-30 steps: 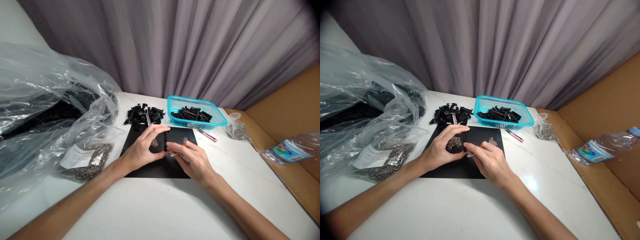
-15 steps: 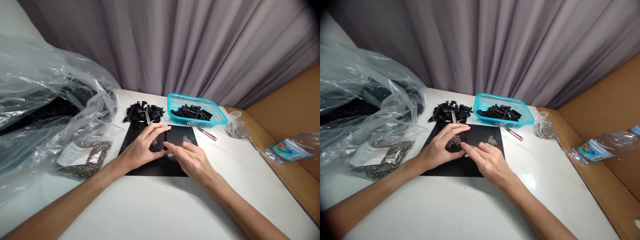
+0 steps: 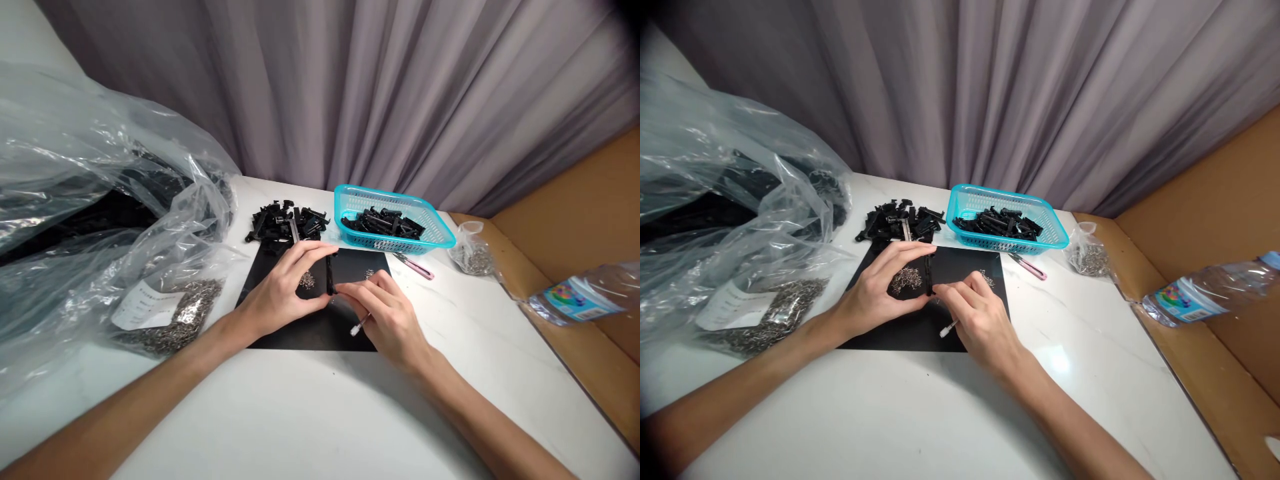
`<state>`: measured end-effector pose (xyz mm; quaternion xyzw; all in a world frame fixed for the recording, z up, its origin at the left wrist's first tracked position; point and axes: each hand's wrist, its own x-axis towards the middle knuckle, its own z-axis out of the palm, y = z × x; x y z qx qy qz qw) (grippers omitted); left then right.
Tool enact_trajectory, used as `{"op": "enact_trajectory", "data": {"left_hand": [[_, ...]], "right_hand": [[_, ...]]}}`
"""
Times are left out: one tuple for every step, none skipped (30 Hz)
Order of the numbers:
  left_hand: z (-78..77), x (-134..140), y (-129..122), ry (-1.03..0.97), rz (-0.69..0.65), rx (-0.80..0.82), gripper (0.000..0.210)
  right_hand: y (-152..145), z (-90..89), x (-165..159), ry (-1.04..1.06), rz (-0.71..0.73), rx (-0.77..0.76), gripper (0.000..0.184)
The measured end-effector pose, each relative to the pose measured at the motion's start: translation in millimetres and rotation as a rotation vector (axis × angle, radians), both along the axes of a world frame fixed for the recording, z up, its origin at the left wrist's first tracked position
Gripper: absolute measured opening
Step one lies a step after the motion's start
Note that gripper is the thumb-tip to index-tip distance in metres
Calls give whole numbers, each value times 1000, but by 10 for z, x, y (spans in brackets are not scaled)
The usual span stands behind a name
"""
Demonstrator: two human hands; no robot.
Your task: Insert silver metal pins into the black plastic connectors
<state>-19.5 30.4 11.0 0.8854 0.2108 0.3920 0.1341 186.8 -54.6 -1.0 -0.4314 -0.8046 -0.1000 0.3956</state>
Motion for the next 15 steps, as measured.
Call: {"op": "enact_trajectory", "data": {"left_hand": [[4,-1,2,-1,2,-1,68],[6,-2,4,-1,4,-2,68],[7,-3,6,-2,4,-3,68],[7,-3,8,-2,6,-6,68],[8,-3,9,-3,7,-8,68],[8,-2,10,-4,6,-9,67],[9,-1,11,-5,6,-10,67],[10,1,11,-6,5,-10,67],[11,2,11,-8,6,-9,67],[13,3,11,-8,7,-9,67],[15,3,11,-8,8,-7,67],[17,3,10,-8,11,-5,67],[18,4,8,-7,12,-1,68],[19,4,7,-4,12,6,68],[19,4,5,2,12,14,67]], "right_hand": [[-1,-1,-2,7,-5,-9,31],[-3,0,-4,12,-11,-23,34],[-4,3,-5,16,-19,-37,36],[-5,8,-7,17,-29,-53,36],[-5,14,-10,16,-41,-69,36],[-4,21,-15,15,-50,-82,35],[-2,28,-20,14,-58,-91,33],[1,34,-27,13,-67,-94,30],[4,39,-34,11,-78,-90,27],[7,43,-41,10,-90,-81,23],[10,45,-48,7,-102,-69,19],[13,46,-53,2,-111,-57,16],[16,45,-56,-2,-116,-45,14],[19,43,-58,-6,-116,-35,13],[22,41,-58,-11,-110,-33,13]]}}
